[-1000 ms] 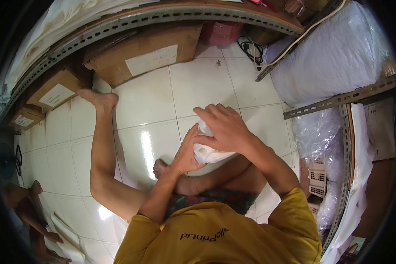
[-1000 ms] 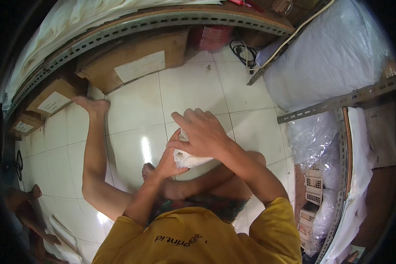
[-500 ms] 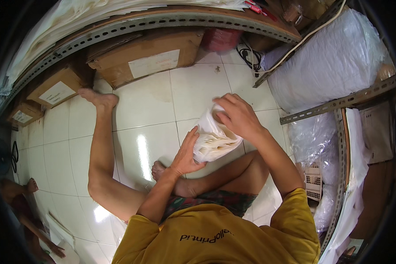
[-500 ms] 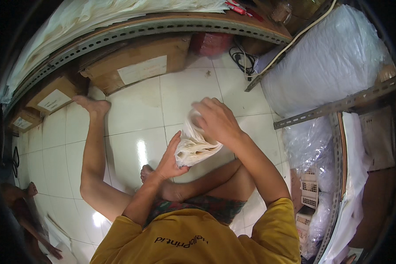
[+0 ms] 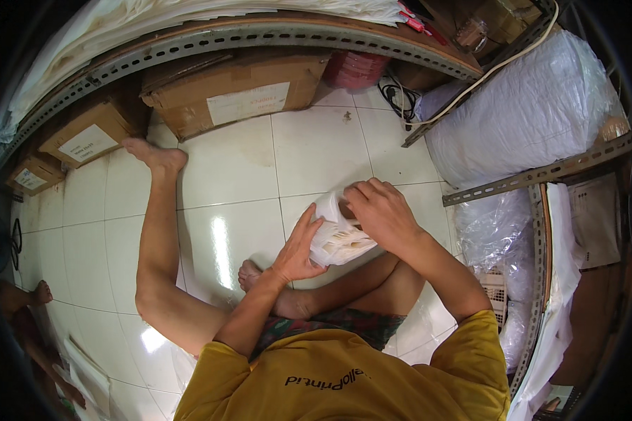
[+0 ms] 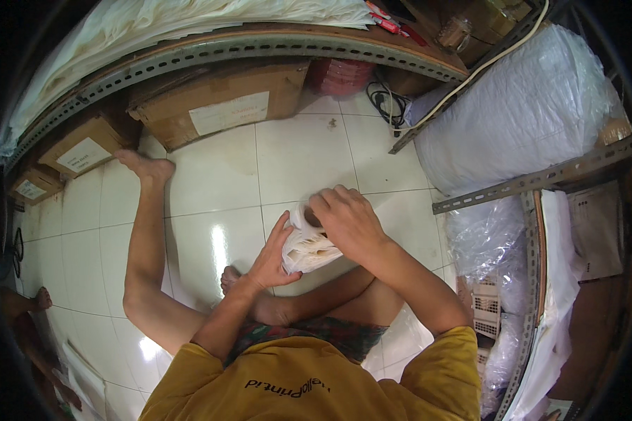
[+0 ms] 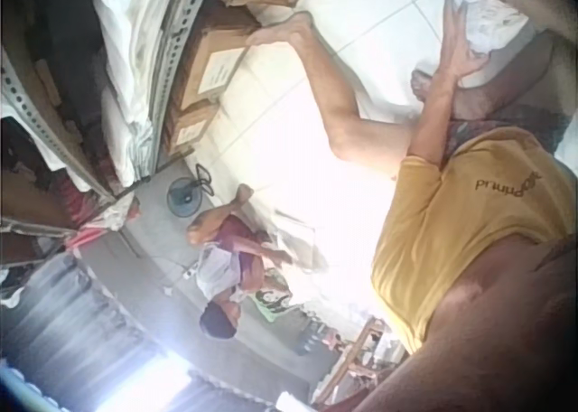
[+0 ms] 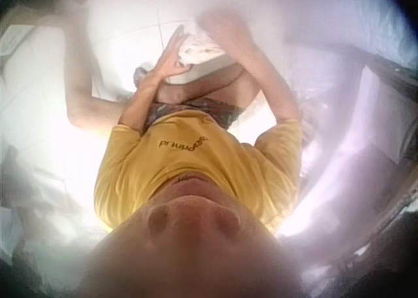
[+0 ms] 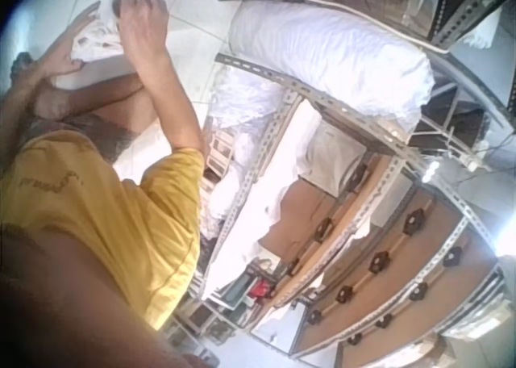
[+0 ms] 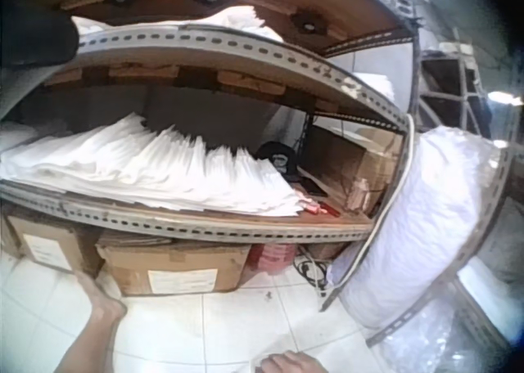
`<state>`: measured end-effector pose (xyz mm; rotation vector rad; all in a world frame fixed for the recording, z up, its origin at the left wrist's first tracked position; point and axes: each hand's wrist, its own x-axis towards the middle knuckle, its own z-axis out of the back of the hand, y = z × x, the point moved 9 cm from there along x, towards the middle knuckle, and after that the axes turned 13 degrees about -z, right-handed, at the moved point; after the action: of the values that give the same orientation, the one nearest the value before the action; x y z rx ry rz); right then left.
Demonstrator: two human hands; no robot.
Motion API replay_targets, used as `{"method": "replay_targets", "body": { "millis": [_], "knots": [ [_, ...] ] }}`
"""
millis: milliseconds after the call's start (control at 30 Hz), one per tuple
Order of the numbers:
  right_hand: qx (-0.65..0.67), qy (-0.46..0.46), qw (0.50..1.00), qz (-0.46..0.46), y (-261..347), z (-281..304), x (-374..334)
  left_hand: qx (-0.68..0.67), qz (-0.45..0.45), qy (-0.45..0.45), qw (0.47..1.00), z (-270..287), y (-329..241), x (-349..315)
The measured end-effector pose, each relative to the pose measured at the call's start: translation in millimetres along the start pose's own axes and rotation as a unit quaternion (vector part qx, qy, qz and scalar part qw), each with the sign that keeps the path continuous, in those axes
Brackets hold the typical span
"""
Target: The person sits on the floor and repeatedly folds white sheets by hand. They pick up a sheet, fold it in half, then fold it again, and place the folded stack on a nearby metal shelf. The process is repeated continuously.
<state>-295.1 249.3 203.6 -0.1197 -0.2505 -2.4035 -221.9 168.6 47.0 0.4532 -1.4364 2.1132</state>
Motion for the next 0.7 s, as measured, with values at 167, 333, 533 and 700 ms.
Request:
{"method": "replay_targets", "body": {
  "millis": [167, 333, 533, 700],
  "knots": [
    [0.023, 0.067, 0.997, 0.043, 1.9, -2.3, 16.2, -0.009, -0.001, -0.001, 1.000, -4.0, 5.5, -2.5],
    [0.029, 0.261, 0.964, 0.053, 7.1, -27.7, 3.8, 0.006, 0.002, 0.006, 1.000, -0.6, 1.8, 2.0],
    [-0.004, 0.184, 0.962, 0.202, 6.5, -38.1, 12.9, -0.006, 0.018, 0.041, 0.999, -5.5, -1.2, 7.1],
    [0.087, 0.161, 0.981, 0.060, -9.3, -32.8, 34.3, -0.029, 0.000, 0.015, 0.999, -1.6, 8.1, 8.2]
  ]
}}
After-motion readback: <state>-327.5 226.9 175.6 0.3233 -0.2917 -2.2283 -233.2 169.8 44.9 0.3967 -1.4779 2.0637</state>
